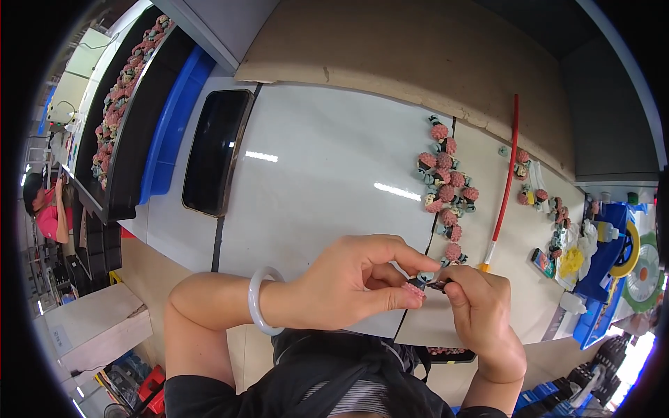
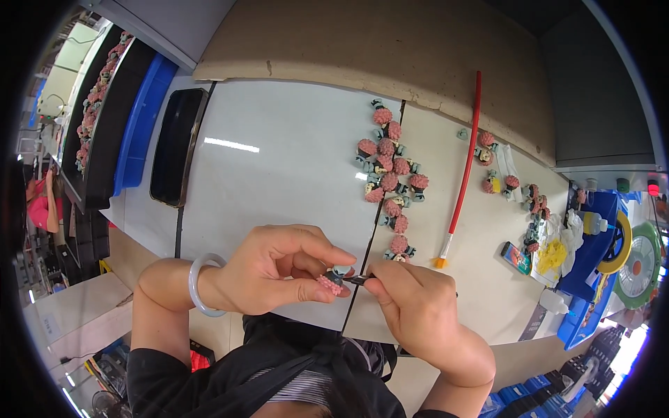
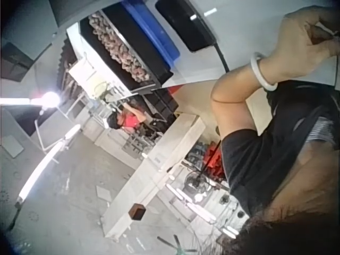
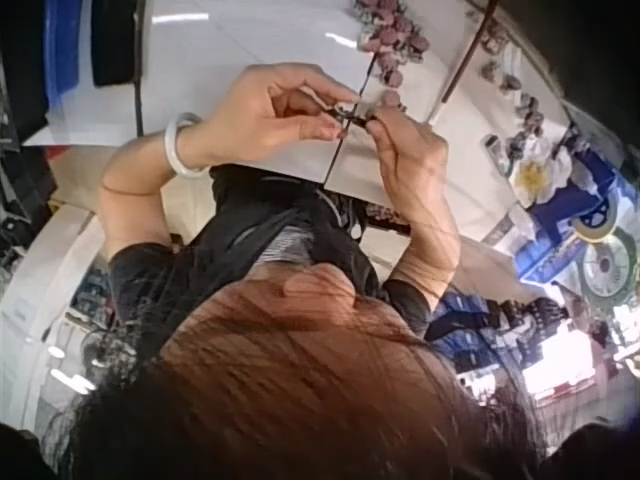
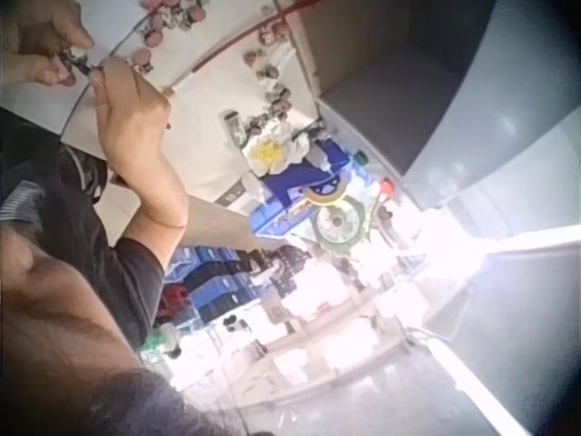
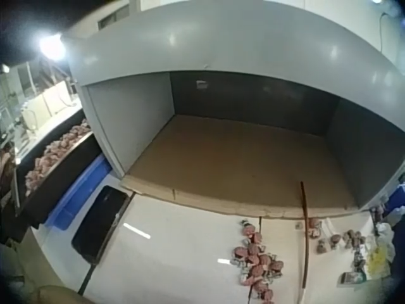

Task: Assembling small toy figurines by attaching parts and cleaning them with a brush at a factory workbench.

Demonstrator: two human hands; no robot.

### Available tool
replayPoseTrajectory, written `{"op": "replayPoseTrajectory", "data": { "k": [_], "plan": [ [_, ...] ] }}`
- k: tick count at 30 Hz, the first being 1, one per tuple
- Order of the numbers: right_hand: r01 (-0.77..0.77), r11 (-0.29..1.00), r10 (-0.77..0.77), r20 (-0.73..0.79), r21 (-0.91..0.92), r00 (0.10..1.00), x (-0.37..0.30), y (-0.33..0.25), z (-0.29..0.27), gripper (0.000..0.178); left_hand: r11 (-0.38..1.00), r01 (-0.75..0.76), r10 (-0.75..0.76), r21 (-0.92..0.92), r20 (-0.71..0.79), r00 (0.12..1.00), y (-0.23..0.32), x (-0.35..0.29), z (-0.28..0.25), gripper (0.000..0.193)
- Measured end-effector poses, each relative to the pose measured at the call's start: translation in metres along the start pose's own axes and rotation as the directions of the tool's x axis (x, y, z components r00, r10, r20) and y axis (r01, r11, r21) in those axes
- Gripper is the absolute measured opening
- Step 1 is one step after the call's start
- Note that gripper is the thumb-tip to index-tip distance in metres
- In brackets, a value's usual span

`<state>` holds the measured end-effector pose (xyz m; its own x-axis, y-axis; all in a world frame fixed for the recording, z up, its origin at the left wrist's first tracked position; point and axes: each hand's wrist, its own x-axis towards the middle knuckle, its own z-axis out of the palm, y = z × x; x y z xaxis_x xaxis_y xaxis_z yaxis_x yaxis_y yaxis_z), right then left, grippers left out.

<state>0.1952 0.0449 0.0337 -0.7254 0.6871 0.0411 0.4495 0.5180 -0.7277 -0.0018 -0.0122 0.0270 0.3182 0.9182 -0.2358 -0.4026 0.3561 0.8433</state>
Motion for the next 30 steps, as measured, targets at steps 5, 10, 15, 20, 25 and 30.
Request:
{"op": "replayPoseTrajectory", "data": {
  "k": [5,10,15,20,25,30],
  "plan": [
    [0.105,0.994,-0.102,-0.180,0.004,0.978,-0.0006,-0.0027,-0.0058,0.016,0.999,-0.037,0.036,-0.014,-0.017,0.999,0.0006,0.0007,0.0022,0.034],
    [0.215,0.938,-0.271,-0.186,-0.272,0.944,0.0007,-0.0033,-0.0071,0.030,0.997,-0.053,0.055,0.049,-0.034,0.998,-0.0005,0.0014,0.0005,0.035],
    [0.188,0.935,-0.245,-0.165,-0.300,0.955,0.0015,-0.0044,-0.0029,0.026,0.991,-0.063,0.067,0.120,-0.026,0.997,0.0010,0.0010,-0.0009,0.036],
    [0.188,0.932,-0.241,-0.144,-0.309,0.960,0.0020,-0.0059,-0.0045,0.026,0.989,-0.068,0.071,0.134,-0.015,0.997,0.0014,0.0015,-0.0019,0.037],
    [0.182,0.926,-0.237,-0.133,-0.331,0.962,0.0012,-0.0080,-0.0040,0.026,0.972,-0.136,0.146,0.194,-0.036,0.989,-0.0002,0.0008,-0.0010,0.037],
    [0.172,0.927,-0.228,-0.135,-0.332,0.964,0.0015,-0.0094,-0.0017,0.027,0.938,-0.197,0.214,0.286,-0.030,0.976,-0.0015,-0.0002,-0.0016,0.038]
  ]
}}
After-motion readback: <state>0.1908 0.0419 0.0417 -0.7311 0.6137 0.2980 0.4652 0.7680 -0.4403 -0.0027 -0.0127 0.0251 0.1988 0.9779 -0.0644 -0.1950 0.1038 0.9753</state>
